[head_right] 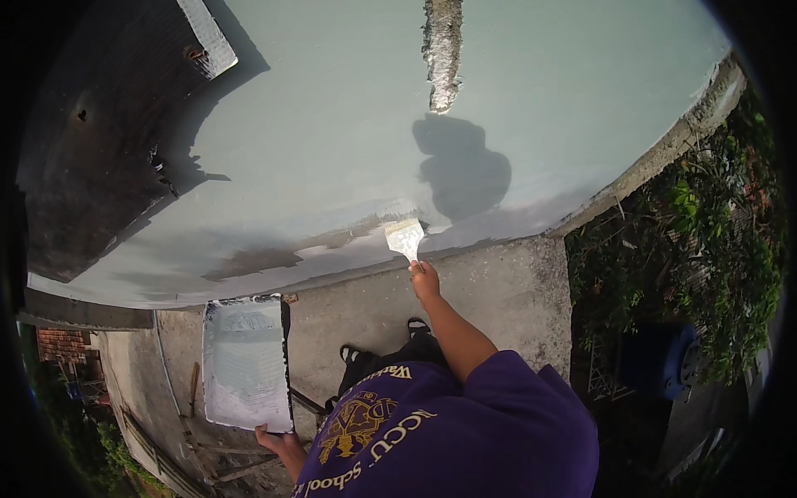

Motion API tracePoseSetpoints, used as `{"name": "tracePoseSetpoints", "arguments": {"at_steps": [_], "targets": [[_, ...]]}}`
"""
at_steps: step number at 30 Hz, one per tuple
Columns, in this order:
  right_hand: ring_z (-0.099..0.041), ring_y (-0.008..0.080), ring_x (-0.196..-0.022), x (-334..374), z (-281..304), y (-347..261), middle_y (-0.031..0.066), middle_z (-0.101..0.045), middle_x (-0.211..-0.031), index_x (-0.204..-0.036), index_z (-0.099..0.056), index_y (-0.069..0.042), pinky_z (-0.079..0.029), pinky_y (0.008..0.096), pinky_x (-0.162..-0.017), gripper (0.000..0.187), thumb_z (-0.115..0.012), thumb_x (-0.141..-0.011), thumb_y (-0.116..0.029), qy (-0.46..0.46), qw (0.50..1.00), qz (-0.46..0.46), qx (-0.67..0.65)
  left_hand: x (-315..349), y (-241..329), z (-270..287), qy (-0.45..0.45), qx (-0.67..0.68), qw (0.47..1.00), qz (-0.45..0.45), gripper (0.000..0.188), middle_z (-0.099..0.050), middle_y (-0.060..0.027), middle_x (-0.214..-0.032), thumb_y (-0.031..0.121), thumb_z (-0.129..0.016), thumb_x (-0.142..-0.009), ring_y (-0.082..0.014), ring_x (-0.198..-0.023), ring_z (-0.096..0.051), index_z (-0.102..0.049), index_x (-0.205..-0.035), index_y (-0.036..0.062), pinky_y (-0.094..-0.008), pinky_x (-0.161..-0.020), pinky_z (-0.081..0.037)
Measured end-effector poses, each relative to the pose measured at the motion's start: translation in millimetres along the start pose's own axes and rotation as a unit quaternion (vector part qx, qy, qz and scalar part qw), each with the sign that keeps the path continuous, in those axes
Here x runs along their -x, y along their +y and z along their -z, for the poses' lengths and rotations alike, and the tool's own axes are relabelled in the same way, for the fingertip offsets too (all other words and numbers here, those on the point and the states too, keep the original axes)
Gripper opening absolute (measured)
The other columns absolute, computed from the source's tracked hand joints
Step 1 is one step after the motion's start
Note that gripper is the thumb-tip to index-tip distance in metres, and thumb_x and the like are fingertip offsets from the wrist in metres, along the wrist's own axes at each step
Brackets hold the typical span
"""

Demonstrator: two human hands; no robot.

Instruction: Painting an exterior wall with a brush and a tray of white paint.

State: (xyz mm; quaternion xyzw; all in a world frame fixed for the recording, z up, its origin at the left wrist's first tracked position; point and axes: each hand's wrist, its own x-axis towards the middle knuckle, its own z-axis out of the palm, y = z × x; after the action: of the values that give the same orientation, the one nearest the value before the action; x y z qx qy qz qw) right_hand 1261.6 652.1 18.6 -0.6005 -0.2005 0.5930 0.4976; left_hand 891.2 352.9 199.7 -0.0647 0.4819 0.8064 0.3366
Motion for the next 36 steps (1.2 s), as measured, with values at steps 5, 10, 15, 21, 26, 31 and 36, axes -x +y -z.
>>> {"name": "tracePoseSetpoints", "arguments": {"at_steps": [5, 10, 15, 21, 26, 31, 36], "targets": [[-0.032, 0.0079, -0.037, 2.8, 8.9, -5.8, -0.0003, -0.045, -0.058, -0.084, -0.055, -0.011, -0.021, 0.0251, -0.033, 0.027, -0.057, -0.092, -0.038, 0.01, 0.995, -0.102, 0.003, -11.3, -1.9, -4.9, -0.006, -0.005, 1.0, 0.009, 0.075, -0.052, -0.0172, -0.126, 0.018, -0.051, -0.059, -0.0399, -0.112, -0.051, -0.044, -0.132, 0.0, -0.0502, -0.097, -0.044], [-0.034, 0.0071, -0.039, -0.7, -7.4, -35.2, -0.0007, -0.046, -0.059, -0.082, -0.054, -0.011, -0.021, 0.0245, -0.034, 0.028, -0.058, -0.092, -0.036, 0.057, 0.996, -0.049, -0.044, -16.3, -0.5, -10.8, -0.011, -0.008, 1.0, 0.011, 0.077, -0.052, -0.0165, -0.126, 0.019, -0.052, -0.058, -0.0393, -0.113, -0.051, -0.044, -0.132, 0.0014, -0.0497, -0.096, -0.044], [-0.038, 0.0066, -0.048, 41.3, -20.2, -66.9, -0.0011, -0.047, -0.063, -0.078, -0.053, -0.008, -0.028, 0.0239, -0.041, 0.028, -0.056, -0.095, -0.03, 0.046, 0.989, 0.043, -0.135, -22.7, 8.9, -1.8, -0.019, -0.03, 0.999, 0.006, 0.073, -0.053, -0.0163, -0.124, 0.02, -0.052, -0.059, -0.0387, -0.111, -0.052, -0.045, -0.13, 0.0015, -0.0489, -0.093, -0.046], [-0.038, 0.006, -0.055, 33.0, -24.1, -56.3, -0.0029, -0.042, -0.065, -0.076, -0.049, -0.007, -0.032, 0.0233, -0.049, 0.031, -0.053, -0.097, -0.03, -0.007, 0.975, 0.168, -0.146, -22.1, 18.9, -13.8, -0.05, -0.062, 0.997, -0.002, 0.069, -0.055, -0.0158, -0.122, 0.021, -0.051, -0.063, -0.0382, -0.109, -0.053, -0.046, -0.129, 0.0005, -0.0483, -0.09, -0.048], [-0.042, 0.0089, -0.055, -13.7, -35.6, -13.2, -0.0012, -0.046, -0.065, -0.08, -0.053, -0.004, -0.037, 0.0259, -0.051, 0.032, -0.052, -0.097, -0.031, 0.027, 0.985, 0.114, -0.123, -19.2, 25.1, -19.0, -0.057, -0.062, 0.996, 0.0, 0.069, -0.054, -0.0164, -0.122, 0.021, -0.05, -0.064, -0.0385, -0.108, -0.053, -0.046, -0.129, -0.0009, -0.0485, -0.089, -0.048], [-0.041, 0.0084, -0.055, -26.6, -26.8, 25.1, -0.0027, -0.046, -0.066, -0.081, -0.056, -0.006, -0.037, 0.0248, -0.051, 0.036, -0.05, -0.098, -0.037, 0.026, 0.996, 0.087, -0.022, -11.6, 22.4, -18.0, -0.039, -0.072, 0.997, -0.006, 0.069, -0.054, -0.0168, -0.122, 0.02, -0.051, -0.063, -0.0385, -0.109, -0.053, -0.046, -0.129, -0.001, -0.0488, -0.09, -0.048], [-0.048, 0.0107, -0.052, -24.7, -22.8, 34.2, 0.0012, -0.052, -0.063, -0.081, -0.059, -0.005, -0.037, 0.0273, -0.048, 0.039, -0.052, -0.095, -0.041, 0.049, 0.992, 0.009, 0.117, -7.5, 13.6, -10.7, -0.046, -0.062, 0.997, 0.0, 0.068, -0.054, -0.0164, -0.122, 0.019, -0.051, -0.063, -0.0379, -0.108, -0.054, -0.046, -0.128, -0.0009, -0.0481, -0.089, -0.048]]}}
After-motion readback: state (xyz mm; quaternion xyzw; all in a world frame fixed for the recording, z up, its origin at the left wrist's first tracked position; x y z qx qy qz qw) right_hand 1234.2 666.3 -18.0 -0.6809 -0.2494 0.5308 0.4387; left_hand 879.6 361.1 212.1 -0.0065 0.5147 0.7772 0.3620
